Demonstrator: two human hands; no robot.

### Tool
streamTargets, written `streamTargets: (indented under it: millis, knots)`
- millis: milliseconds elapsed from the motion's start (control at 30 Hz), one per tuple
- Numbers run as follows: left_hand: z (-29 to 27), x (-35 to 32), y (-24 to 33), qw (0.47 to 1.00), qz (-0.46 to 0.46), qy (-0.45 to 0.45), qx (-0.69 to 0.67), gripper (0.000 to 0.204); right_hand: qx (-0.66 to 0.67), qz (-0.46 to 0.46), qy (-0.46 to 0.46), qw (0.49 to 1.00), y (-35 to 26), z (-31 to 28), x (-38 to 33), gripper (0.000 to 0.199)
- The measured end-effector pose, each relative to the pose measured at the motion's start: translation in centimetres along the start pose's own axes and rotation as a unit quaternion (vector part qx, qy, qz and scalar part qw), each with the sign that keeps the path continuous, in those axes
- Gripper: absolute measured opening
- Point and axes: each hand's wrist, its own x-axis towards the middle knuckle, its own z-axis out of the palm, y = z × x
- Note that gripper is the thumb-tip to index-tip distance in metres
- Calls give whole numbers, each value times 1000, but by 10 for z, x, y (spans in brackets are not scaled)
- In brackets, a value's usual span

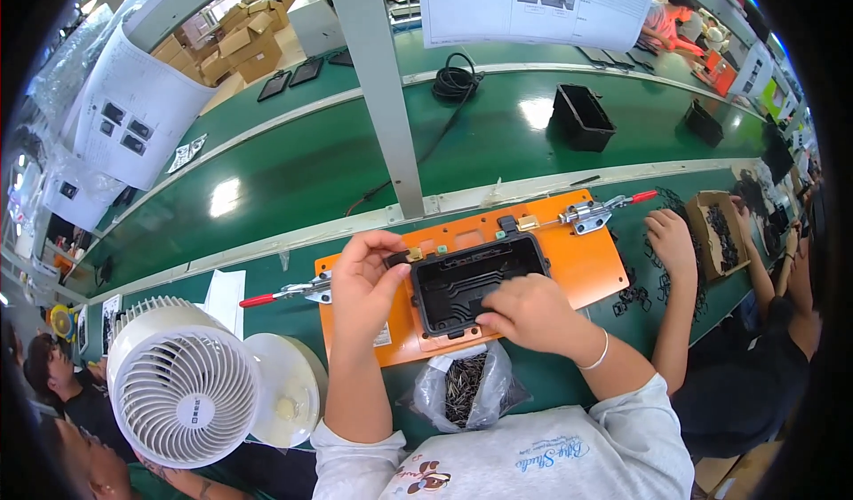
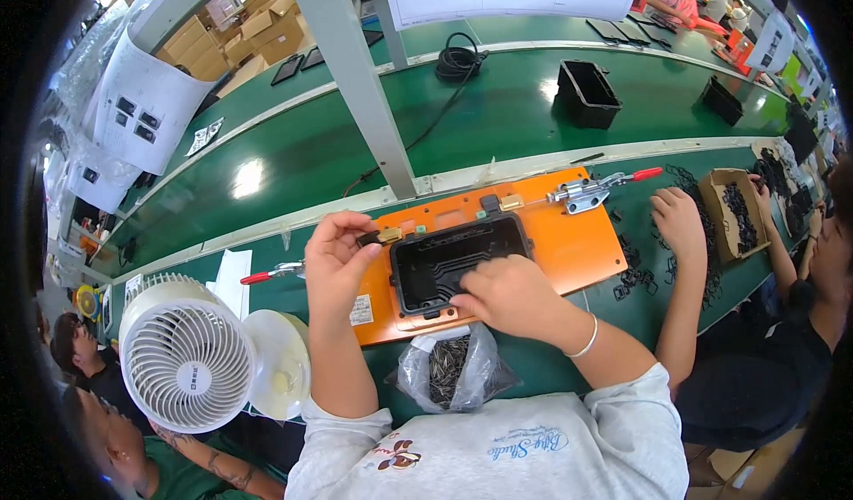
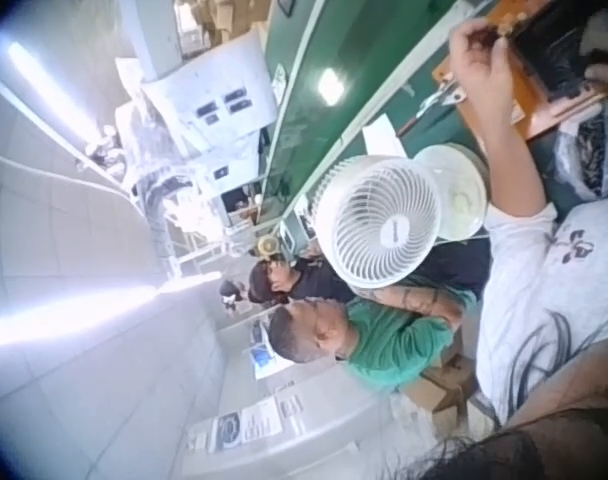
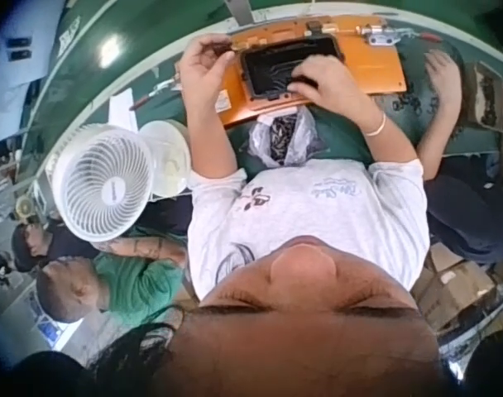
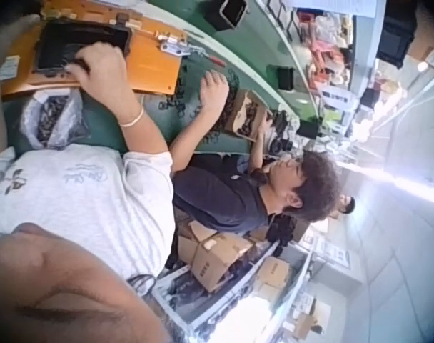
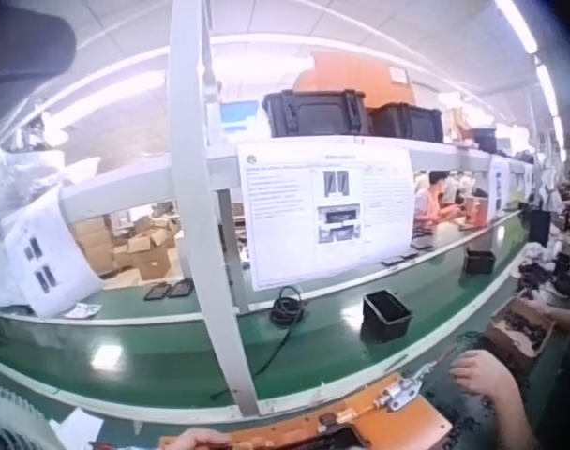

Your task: Assembling small components and seals into plastic housing units using a manual press jig.

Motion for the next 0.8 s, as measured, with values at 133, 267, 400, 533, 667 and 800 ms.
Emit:
streamTargets:
  millis: [133,267,400,533,667,800]
  knots:
    - [6,13,-8,997,-53,-1,48,37,-11,13,10,1000,1,5,-3,20]
    - [9,35,-2,957,-39,-75,276,30,-8,5,26,1000,1,5,-2,21]
    - [13,50,-2,919,-37,-182,348,23,-15,-7,31,999,1,5,-4,32]
    - [20,60,-1,884,-40,-220,411,21,-15,-9,39,999,1,4,-4,32]
    - [25,68,2,867,-48,-221,444,20,-18,-9,41,999,2,5,-4,32]
    - [33,77,2,828,-27,-240,506,19,-26,-7,41,999,0,4,-2,32]
